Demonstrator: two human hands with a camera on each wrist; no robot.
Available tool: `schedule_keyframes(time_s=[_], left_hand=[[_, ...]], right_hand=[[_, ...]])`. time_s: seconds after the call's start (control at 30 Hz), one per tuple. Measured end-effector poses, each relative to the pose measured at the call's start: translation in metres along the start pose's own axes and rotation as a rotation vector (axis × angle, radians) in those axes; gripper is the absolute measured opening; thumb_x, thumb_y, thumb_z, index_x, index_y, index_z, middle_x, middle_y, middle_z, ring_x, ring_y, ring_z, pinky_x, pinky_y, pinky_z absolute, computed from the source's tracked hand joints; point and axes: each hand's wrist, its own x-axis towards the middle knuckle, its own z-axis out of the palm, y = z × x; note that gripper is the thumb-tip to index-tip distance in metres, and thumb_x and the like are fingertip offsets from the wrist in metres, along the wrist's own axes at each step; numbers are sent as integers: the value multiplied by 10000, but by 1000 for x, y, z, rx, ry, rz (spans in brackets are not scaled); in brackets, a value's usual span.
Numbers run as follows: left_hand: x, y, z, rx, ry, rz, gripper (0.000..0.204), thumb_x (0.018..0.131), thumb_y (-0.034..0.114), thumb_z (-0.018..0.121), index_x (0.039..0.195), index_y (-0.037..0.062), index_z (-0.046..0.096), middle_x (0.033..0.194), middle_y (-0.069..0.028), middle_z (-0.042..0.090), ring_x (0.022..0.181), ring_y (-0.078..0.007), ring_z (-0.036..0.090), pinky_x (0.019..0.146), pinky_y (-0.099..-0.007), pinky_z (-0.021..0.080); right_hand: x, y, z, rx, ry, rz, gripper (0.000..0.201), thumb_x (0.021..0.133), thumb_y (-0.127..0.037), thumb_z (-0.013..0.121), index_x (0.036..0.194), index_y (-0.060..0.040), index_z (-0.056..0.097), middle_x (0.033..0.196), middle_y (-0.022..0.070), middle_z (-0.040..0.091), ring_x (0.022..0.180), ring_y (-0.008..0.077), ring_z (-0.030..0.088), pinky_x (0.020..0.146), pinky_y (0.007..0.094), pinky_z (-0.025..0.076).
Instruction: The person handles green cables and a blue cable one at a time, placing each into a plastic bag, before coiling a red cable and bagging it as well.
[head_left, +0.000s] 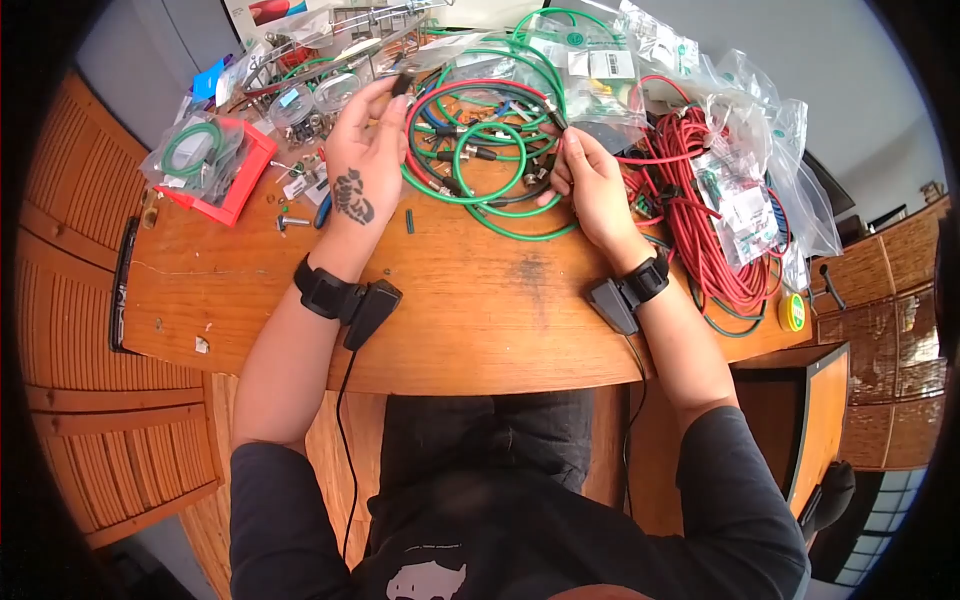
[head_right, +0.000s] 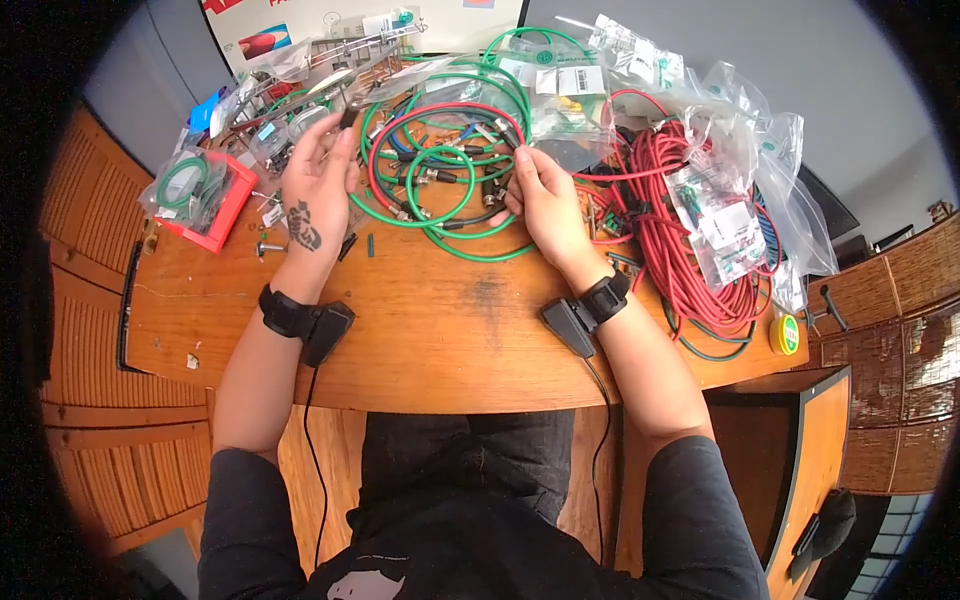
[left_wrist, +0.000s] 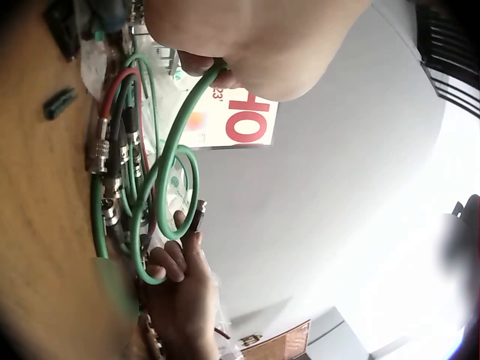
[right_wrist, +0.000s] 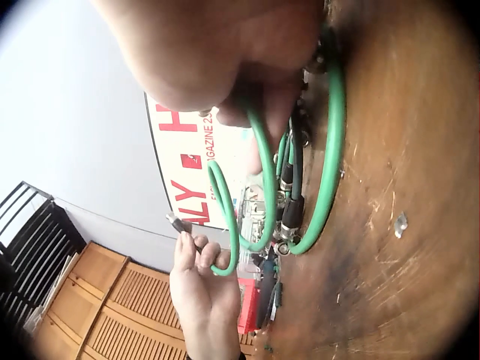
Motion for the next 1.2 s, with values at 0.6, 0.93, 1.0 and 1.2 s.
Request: schedule_keyframes(time_s=[0.6, 0.93, 1.0, 1.2], left_hand=[[-30, 0, 20, 384, -487, 431, 158, 849, -14, 667, 992, 29, 719, 1076, -110, 526, 812, -180, 633, 692, -296, 503], [-31, -1, 22, 257, -457, -47, 105, 913, 60, 664, 989, -9, 642, 902, -29, 652, 699, -61, 584, 610, -217, 470], [-27, -2, 20, 201, -481, -124, 96, 915, 65, 666, 973, 3, 620, 874, -13, 653, 700, -55, 581, 607, -213, 465], [-18, 0, 15, -53, -487, -243, 150, 878, 89, 721, 930, 43, 588, 834, -4, 653, 678, -44, 571, 567, -201, 428]], right_hand=[[-19, -31, 22, -824, -175, -481, 419, 856, -188, 727, 1244, -83, 611, 955, 99, 563, 848, 222, 565, 752, 340, 468], [-18, -27, 24, -895, -231, -554, 421, 879, -80, 653, 1296, -103, 604, 902, 102, 550, 812, 255, 570, 735, 359, 477], [-19, -26, 23, -903, -241, -547, 409, 866, -74, 663, 1271, -104, 621, 895, 95, 553, 806, 257, 566, 740, 369, 476], [-19, -24, 24, -917, -226, -669, 352, 839, -62, 679, 1189, -95, 660, 906, 84, 579, 877, 262, 592, 792, 376, 483]])
